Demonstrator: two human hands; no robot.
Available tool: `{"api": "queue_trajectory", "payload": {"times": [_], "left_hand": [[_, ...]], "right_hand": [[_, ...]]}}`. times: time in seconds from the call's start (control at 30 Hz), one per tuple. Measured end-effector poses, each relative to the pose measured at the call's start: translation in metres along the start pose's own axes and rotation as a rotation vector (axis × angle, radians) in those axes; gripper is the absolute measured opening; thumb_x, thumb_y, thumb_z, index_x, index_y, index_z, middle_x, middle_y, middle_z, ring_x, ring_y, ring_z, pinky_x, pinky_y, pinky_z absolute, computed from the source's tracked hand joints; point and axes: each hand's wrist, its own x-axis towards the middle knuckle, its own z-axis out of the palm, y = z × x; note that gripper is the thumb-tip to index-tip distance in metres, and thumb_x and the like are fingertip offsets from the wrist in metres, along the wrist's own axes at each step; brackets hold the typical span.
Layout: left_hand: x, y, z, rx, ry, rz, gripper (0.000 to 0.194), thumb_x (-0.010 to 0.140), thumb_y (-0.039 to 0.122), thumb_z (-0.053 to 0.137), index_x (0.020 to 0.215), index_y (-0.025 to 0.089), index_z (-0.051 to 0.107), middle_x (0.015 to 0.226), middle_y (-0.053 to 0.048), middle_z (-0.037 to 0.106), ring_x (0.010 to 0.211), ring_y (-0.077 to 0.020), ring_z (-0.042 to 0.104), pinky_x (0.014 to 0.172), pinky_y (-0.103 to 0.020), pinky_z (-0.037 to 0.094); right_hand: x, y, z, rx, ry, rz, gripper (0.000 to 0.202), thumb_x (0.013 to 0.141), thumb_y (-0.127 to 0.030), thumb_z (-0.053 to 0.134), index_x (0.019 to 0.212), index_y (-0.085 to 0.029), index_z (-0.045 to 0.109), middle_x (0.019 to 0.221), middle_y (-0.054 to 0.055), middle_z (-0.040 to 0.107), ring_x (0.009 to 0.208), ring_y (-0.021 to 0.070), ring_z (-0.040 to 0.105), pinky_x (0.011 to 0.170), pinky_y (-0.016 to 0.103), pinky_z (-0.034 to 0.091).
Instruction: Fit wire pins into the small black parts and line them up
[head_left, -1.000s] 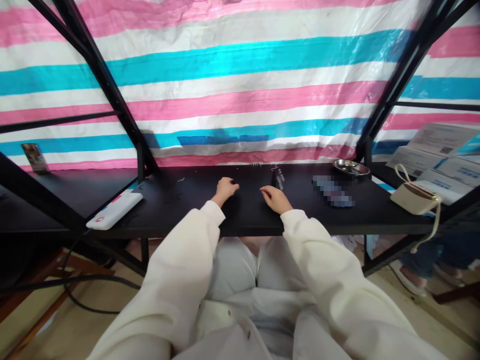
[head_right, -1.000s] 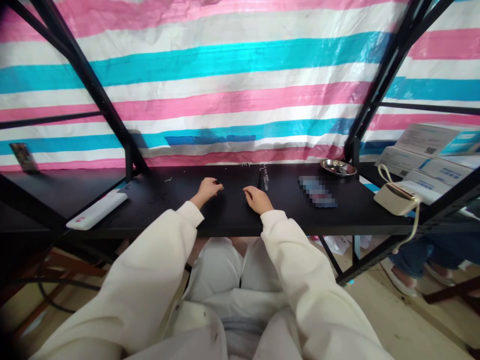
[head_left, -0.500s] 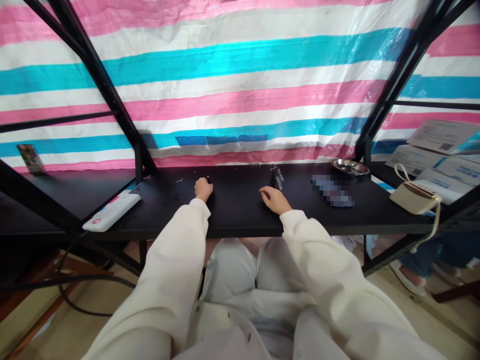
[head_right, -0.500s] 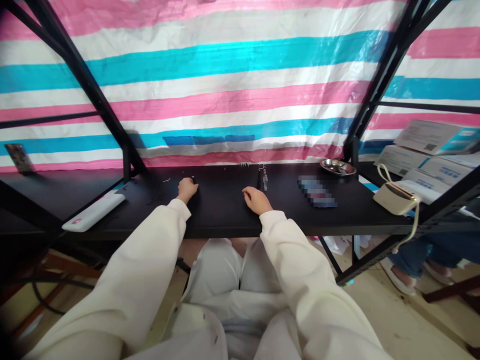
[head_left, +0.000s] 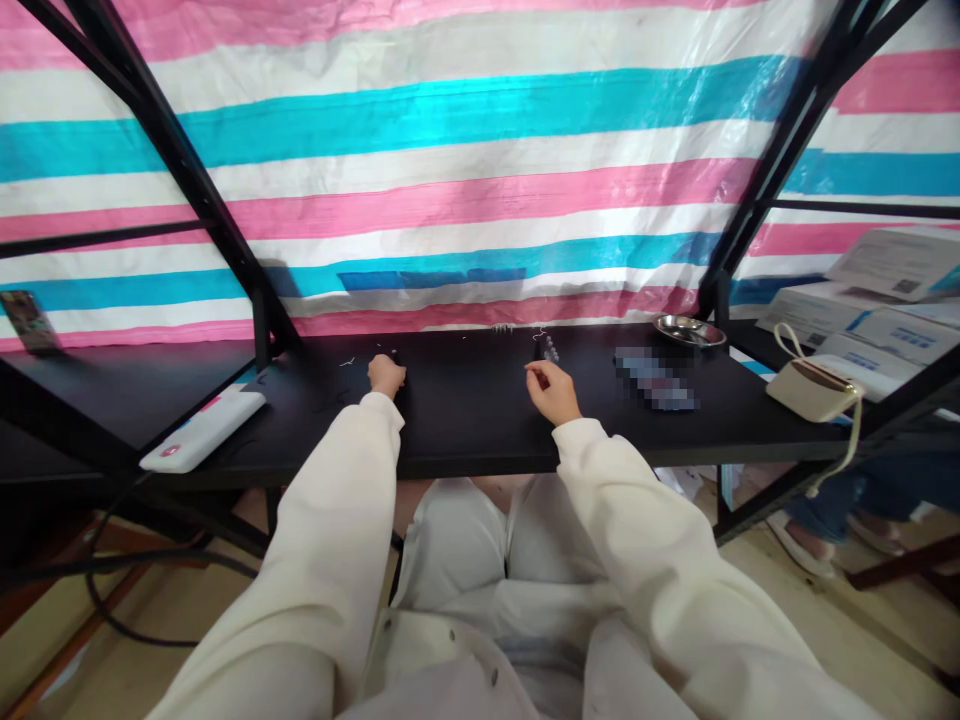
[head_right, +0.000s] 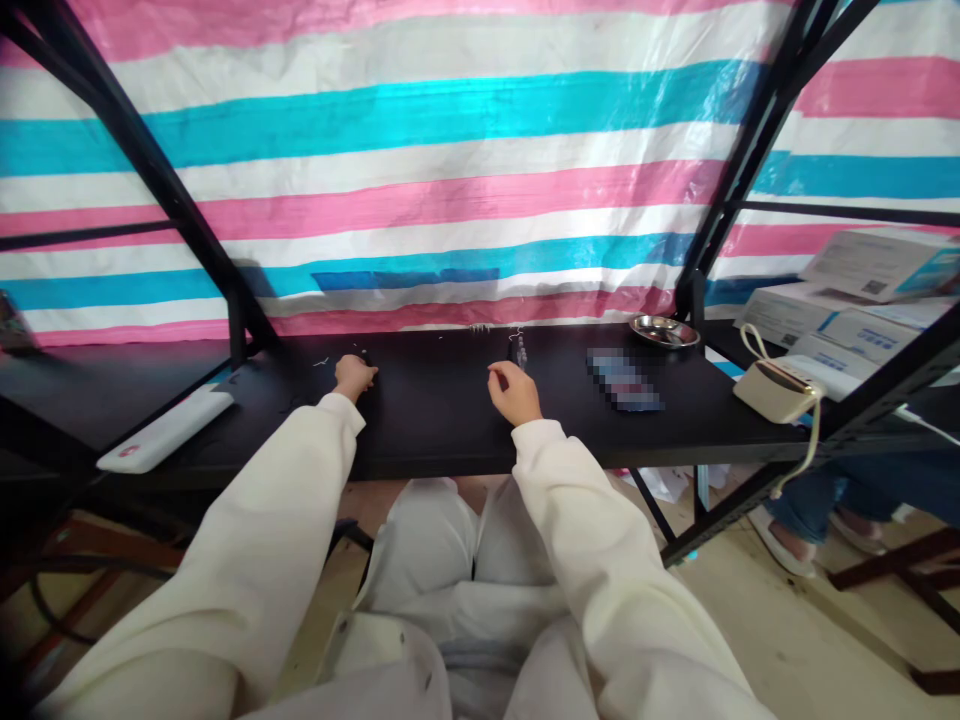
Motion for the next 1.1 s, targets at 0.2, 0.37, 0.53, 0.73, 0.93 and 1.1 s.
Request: {"api": "queue_trajectory", "payload": {"times": [0.2, 0.37, 0.53, 0.73, 0.93, 1.1], "left_hand": [[0.000, 0.002, -0.011, 0.093, -0.109, -0.025, 0.022, 0.071, 0.027, 0.067, 0.077, 0.005, 0.064, 0.061, -0.013, 0.064, 0.055, -0.0186, 0.063, 0.056, -0.026, 0.048], [-0.020, 0.003, -0.026, 0.362, -0.157, 0.184, 0.025, 0.070, 0.029, 0.067, 0.085, 0.009, 0.064, 0.074, -0.015, 0.066, 0.068, -0.0259, 0.066, 0.066, -0.032, 0.051], [-0.066, 0.020, -0.021, 0.509, -0.177, 0.605, 0.024, 0.078, 0.031, 0.058, 0.094, 0.014, 0.064, 0.097, -0.016, 0.065, 0.097, -0.0310, 0.061, 0.084, -0.037, 0.046], [-0.127, 0.056, 0.014, 0.253, -0.159, 1.139, 0.048, 0.081, 0.024, 0.053, 0.128, 0.022, 0.047, 0.116, -0.011, 0.058, 0.103, -0.0226, 0.055, 0.087, -0.030, 0.041], [-0.161, 0.094, 0.048, 0.345, -0.114, 1.181, 0.057, 0.088, 0.019, 0.038, 0.143, 0.022, 0.022, 0.119, -0.012, 0.052, 0.103, -0.0234, 0.050, 0.081, -0.034, 0.041], [-0.163, 0.108, 0.080, 0.340, -0.088, 1.086, 0.057, 0.089, 0.018, 0.034, 0.144, 0.025, 0.020, 0.115, -0.011, 0.052, 0.100, -0.0241, 0.049, 0.078, -0.036, 0.040]], "right_hand": [[0.005, 0.008, -0.014, -0.202, 0.370, 0.282, 0.020, 0.077, -0.020, 0.038, 0.092, -0.017, 0.051, 0.084, 0.009, 0.057, 0.079, 0.0188, 0.055, 0.076, 0.031, 0.043], [0.005, 0.020, -0.011, -0.374, 0.250, 0.506, 0.019, 0.071, -0.020, 0.047, 0.089, -0.017, 0.052, 0.094, 0.013, 0.058, 0.091, 0.0271, 0.052, 0.078, 0.040, 0.041], [0.002, 0.028, -0.006, -0.485, 0.022, 0.588, 0.017, 0.071, -0.024, 0.055, 0.085, -0.015, 0.058, 0.098, 0.017, 0.057, 0.097, 0.0323, 0.050, 0.080, 0.047, 0.037], [0.005, 0.029, -0.005, -0.521, -0.065, 0.597, 0.022, 0.075, -0.030, 0.056, 0.091, -0.015, 0.062, 0.103, 0.016, 0.056, 0.101, 0.0310, 0.049, 0.084, 0.045, 0.035], [0.008, 0.026, -0.006, -0.551, -0.106, 0.637, 0.026, 0.076, -0.031, 0.055, 0.096, -0.016, 0.061, 0.106, 0.013, 0.057, 0.103, 0.0283, 0.048, 0.085, 0.041, 0.034], [0.009, 0.025, -0.007, -0.547, -0.116, 0.633, 0.025, 0.077, -0.031, 0.054, 0.096, -0.016, 0.061, 0.106, 0.013, 0.058, 0.103, 0.0289, 0.049, 0.084, 0.041, 0.034]]}}
